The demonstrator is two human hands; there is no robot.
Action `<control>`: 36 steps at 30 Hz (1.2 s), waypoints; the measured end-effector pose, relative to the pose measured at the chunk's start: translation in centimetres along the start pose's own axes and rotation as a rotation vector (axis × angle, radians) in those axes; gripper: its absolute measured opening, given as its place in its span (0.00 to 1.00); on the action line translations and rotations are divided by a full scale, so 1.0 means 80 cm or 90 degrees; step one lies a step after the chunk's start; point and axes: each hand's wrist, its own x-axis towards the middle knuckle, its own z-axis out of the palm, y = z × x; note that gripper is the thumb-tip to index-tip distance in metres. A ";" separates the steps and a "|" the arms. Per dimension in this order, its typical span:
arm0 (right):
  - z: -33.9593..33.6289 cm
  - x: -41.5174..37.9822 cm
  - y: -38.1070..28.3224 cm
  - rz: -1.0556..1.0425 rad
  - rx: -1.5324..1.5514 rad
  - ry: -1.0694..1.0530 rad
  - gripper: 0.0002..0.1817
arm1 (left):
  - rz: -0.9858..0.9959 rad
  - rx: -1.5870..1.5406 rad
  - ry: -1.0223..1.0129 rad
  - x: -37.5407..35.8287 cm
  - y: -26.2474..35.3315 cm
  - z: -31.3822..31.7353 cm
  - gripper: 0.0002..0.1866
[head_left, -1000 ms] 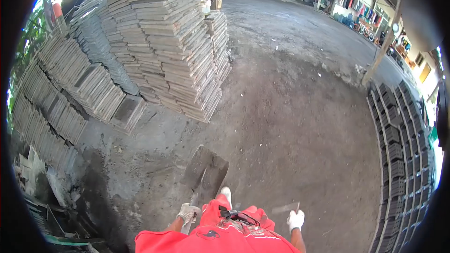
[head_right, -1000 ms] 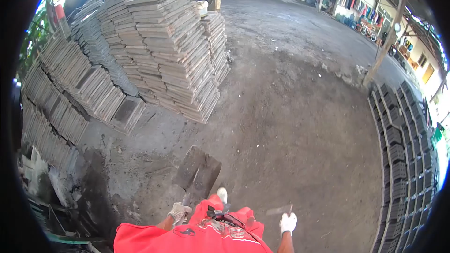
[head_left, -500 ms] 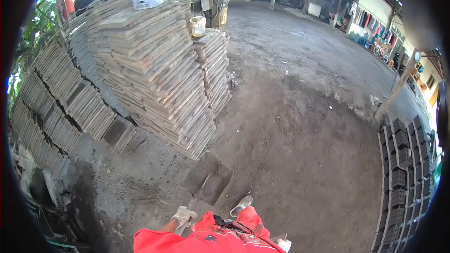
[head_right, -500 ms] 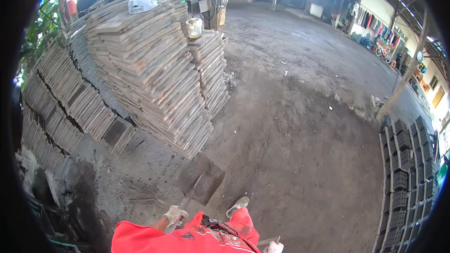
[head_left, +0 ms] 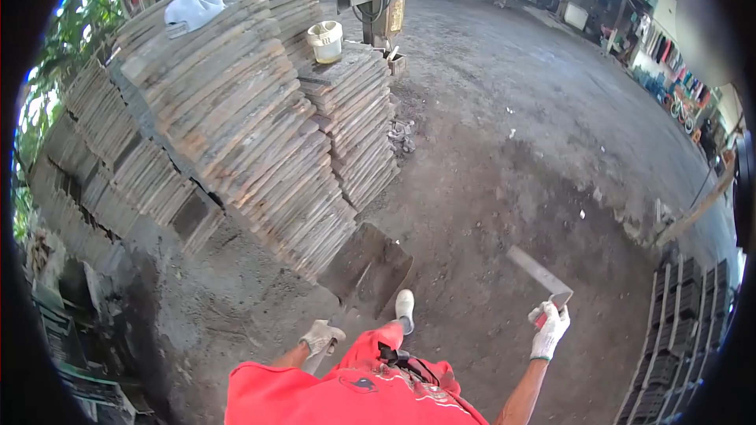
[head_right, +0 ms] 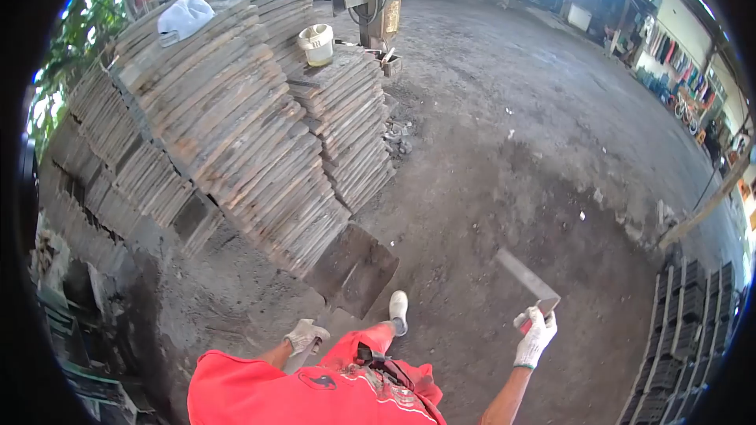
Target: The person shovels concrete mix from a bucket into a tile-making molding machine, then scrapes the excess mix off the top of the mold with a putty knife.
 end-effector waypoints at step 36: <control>0.586 0.922 -0.096 0.037 0.153 -0.218 0.16 | -0.012 -0.101 0.081 0.471 0.724 0.361 0.14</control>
